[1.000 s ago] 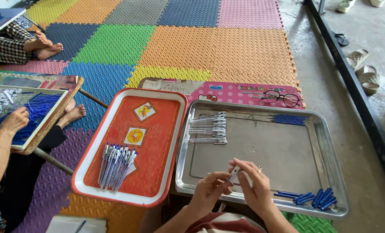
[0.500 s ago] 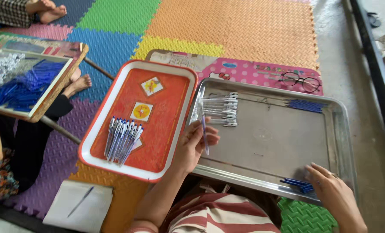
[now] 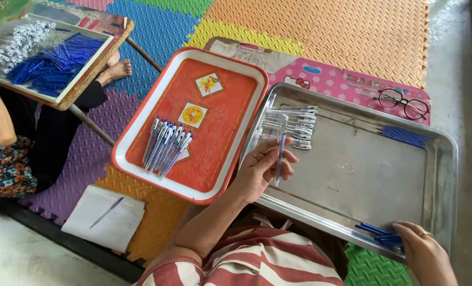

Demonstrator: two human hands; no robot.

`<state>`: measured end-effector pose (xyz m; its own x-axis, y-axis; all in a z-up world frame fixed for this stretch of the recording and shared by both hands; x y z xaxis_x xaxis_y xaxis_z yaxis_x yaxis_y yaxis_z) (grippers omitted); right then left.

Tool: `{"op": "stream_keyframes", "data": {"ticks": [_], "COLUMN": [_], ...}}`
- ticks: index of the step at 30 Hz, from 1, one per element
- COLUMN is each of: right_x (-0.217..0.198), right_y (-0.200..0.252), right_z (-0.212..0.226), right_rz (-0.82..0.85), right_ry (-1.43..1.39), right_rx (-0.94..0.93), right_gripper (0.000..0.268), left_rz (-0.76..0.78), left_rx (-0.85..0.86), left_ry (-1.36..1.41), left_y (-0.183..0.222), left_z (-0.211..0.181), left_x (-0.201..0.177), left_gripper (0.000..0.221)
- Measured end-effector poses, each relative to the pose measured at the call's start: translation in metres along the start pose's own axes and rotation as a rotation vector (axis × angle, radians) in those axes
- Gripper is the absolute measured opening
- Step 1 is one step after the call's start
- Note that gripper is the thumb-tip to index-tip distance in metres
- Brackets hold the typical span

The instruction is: The person assembles pens by inserting ink cartridges into white plastic pen barrels and then attaching blue pen caps. The person handles multiple components from a metal tray and places the assembled pens onto an orange tray.

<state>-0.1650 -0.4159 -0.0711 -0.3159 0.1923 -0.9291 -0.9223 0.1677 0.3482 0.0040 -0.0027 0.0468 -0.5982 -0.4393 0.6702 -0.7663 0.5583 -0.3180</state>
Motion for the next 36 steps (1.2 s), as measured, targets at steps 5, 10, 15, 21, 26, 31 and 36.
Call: {"op": "stream_keyframes", "data": {"ticks": [5,10,15,21,26,31,36], "right_x": [0.038,0.035,0.033,-0.107,-0.171,-0.201,-0.174], "right_y": [-0.011,-0.016,-0.020,0.031,0.042,0.052,0.043], "right_z": [-0.041,-0.046,-0.057,0.041,0.154,0.218,0.202], "right_rz": [0.152,0.130,0.180,-0.502,-0.761,-0.825,-0.609], "right_ry": [0.247,0.277,0.314,-0.424,-0.815,-0.584,-1.022], "right_rx": [0.077,0.085,0.120,-0.215,-0.639,-0.735,-0.866], "right_gripper": [0.046,0.030,0.016,0.022,0.022,0.014,0.026], "left_rz": [0.013,0.015,0.050,0.096,0.167,0.129,0.143], "left_rx": [-0.036,-0.071,-0.075,-0.158,-0.065,-0.013,-0.050], "left_ry": [0.112,0.152,0.025,-0.127,-0.215,-0.344,-0.361], "left_y": [0.001,0.001,-0.001,-0.009,-0.035,-0.043,-0.041], "left_z": [0.004,0.007,0.011,0.025,0.032,0.021,0.033], "left_x": [0.008,0.013,0.014,0.031,0.071,0.084,0.081], "left_gripper": [0.034,0.036,0.038,0.028,0.031,0.030,0.014]}}
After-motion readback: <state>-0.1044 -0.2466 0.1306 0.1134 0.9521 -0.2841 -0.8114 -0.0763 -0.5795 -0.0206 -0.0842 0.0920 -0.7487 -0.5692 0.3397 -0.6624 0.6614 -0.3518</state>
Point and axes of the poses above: each hand's wrist, its own y-axis away from the middle knuckle, its own x-axis out of the palm, z = x × y, the point moved 10 cm from there along -y, towards the middle knuckle, and after that the axes turned 10 degrees about z, right-handed, at the moved point
